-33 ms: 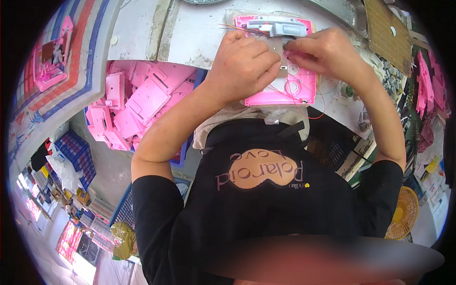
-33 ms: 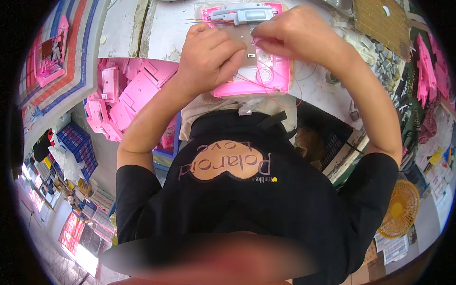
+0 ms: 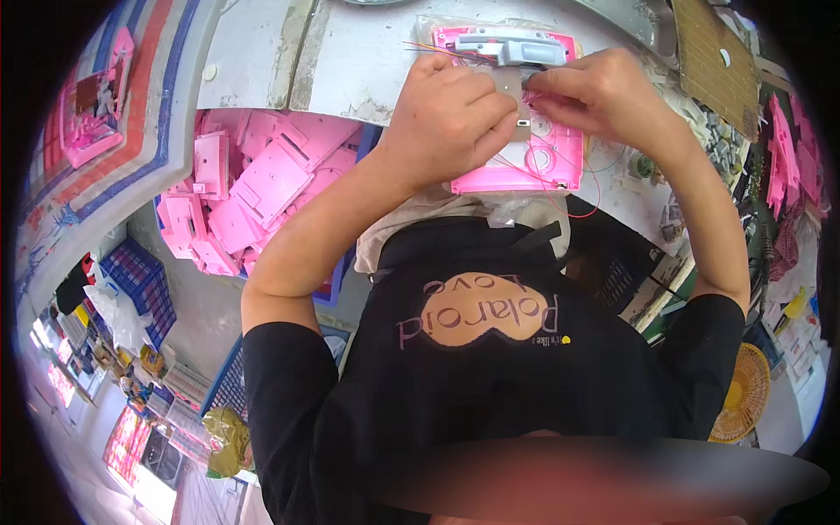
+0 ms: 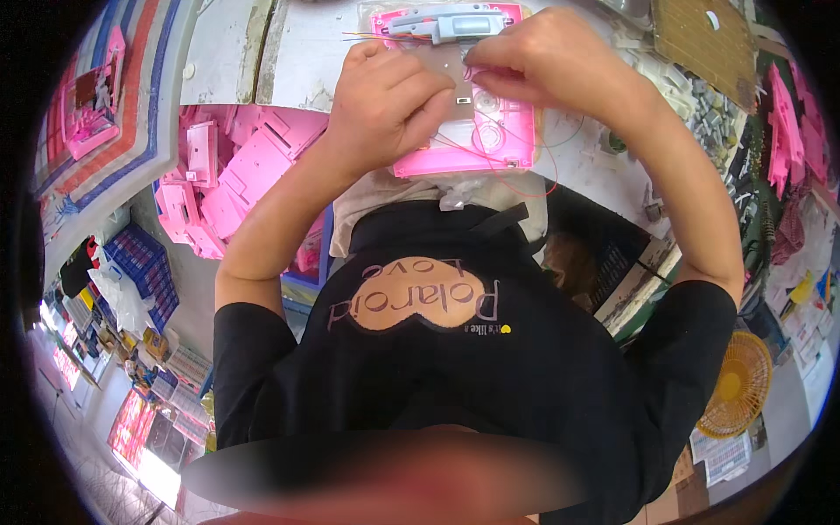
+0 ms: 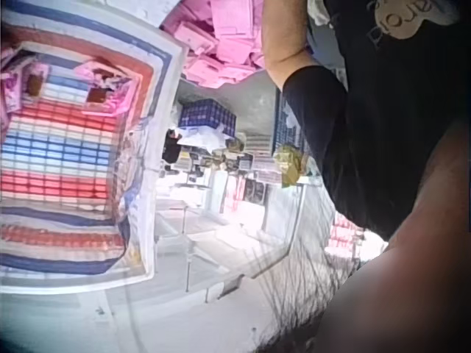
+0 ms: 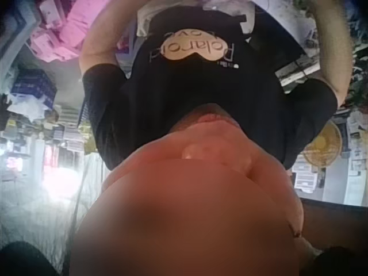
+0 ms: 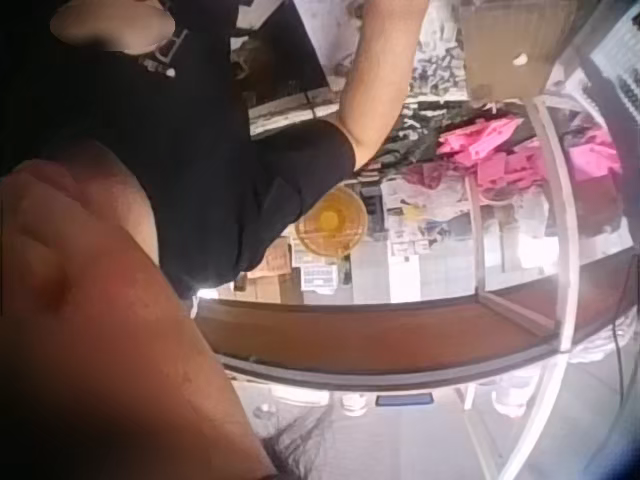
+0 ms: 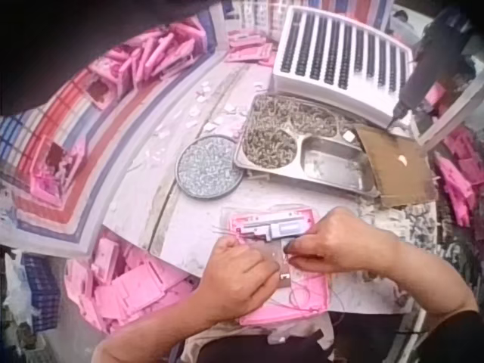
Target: The recorder is assembling an electronic device, involving component placement, soldering, and screwing.
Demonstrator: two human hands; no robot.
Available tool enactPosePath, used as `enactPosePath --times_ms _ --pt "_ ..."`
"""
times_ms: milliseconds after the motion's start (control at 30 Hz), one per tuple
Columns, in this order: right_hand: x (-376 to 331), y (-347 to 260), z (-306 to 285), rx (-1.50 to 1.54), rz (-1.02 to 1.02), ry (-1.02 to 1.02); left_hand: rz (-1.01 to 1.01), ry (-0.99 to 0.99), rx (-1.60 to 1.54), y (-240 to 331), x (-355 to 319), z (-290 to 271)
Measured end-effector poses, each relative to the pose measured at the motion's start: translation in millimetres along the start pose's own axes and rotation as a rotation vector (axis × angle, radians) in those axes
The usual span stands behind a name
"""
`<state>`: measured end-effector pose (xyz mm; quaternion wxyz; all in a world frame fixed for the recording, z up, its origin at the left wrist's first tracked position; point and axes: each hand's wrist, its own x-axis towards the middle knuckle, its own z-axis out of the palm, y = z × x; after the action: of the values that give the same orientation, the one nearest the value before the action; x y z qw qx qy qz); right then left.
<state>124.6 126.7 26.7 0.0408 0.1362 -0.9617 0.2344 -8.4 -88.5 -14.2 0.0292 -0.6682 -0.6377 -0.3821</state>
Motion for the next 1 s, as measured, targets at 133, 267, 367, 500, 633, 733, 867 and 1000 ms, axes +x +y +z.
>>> enactPosePath --times_ms 133,267,367,500,633,733,867,1000 --pt "-2 -1 4 0.053 0.028 0.031 0.0 0.014 -0.006 -1 0 0" --pt "-7 -2 6 0.044 0.011 0.055 0.005 -0.002 -0.009 -1 2 0" --pt "-5 -5 6 0.016 -0.034 0.067 0.006 -0.01 -0.008 -2 3 -1" --pt "-5 -2 3 -0.012 -0.092 0.035 0.003 0.01 -0.026 -2 3 1" --pt "-3 -12 -1 -0.157 -0.049 -0.039 0.0 0.005 -0.016 -1 3 -1" --pt "-2 -20 -8 -0.294 -0.012 -0.204 0.005 -0.017 0.012 -2 3 -1" --pt "-19 -13 -16 -0.018 0.147 -0.033 0.005 -0.014 0.029 3 2 -5" --pt "-62 -50 -35 0.064 0.526 0.161 -0.021 -0.067 -0.046 27 -10 -14"
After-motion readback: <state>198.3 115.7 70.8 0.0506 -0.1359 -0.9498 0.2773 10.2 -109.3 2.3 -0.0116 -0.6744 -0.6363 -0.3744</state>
